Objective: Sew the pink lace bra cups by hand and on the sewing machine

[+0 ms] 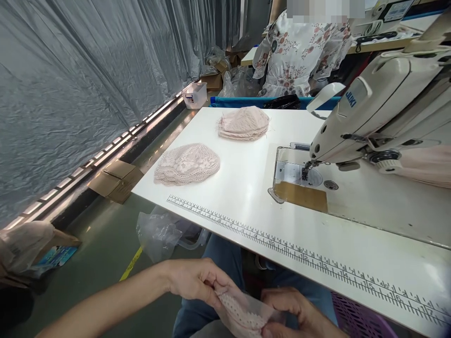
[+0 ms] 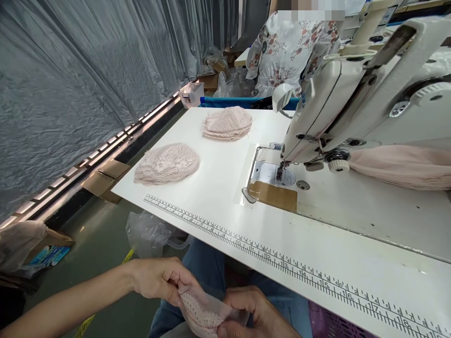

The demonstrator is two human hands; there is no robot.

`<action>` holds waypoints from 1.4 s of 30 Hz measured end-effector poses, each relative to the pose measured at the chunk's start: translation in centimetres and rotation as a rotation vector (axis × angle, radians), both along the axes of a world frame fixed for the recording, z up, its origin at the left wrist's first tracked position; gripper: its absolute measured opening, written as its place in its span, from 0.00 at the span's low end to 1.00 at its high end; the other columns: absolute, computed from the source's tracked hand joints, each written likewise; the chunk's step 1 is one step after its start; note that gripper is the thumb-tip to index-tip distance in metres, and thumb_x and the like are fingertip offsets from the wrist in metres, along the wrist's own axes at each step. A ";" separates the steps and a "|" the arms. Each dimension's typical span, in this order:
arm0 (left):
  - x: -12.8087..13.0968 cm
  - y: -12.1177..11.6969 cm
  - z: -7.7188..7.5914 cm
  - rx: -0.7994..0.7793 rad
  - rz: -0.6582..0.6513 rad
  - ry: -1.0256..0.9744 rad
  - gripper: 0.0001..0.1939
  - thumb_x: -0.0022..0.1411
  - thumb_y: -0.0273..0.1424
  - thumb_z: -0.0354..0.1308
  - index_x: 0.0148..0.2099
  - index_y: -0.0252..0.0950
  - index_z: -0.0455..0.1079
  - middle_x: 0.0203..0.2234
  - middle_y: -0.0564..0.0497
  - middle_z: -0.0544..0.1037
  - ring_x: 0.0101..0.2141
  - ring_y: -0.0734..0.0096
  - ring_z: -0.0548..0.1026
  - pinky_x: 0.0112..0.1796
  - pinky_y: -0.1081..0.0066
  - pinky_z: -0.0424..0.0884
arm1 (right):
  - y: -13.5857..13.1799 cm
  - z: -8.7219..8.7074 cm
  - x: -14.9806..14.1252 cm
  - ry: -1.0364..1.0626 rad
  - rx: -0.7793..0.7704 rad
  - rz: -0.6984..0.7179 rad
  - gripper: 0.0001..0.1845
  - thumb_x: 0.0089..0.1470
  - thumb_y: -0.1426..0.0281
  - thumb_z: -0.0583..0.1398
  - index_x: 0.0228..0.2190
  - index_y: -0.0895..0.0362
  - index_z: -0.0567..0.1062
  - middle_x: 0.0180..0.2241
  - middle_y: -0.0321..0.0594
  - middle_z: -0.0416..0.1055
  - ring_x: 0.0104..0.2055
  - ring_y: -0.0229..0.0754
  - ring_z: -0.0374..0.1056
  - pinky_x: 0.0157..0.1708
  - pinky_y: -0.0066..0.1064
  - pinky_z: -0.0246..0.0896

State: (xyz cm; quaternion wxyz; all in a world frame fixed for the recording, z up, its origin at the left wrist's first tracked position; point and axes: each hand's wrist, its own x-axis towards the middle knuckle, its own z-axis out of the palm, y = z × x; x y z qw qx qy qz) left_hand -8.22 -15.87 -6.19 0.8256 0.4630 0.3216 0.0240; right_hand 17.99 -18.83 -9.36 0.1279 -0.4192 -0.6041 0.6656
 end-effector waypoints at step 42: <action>1.5 -1.1 -0.9 -0.093 0.133 0.116 0.30 0.40 0.49 0.70 0.43 0.36 0.78 0.31 0.54 0.81 0.34 0.75 0.78 0.38 0.83 0.72 | 0.4 -0.1 -0.4 0.008 -0.024 0.103 0.25 0.52 0.47 0.57 0.23 0.55 0.76 0.23 0.34 0.63 0.30 0.41 0.60 0.32 0.29 0.57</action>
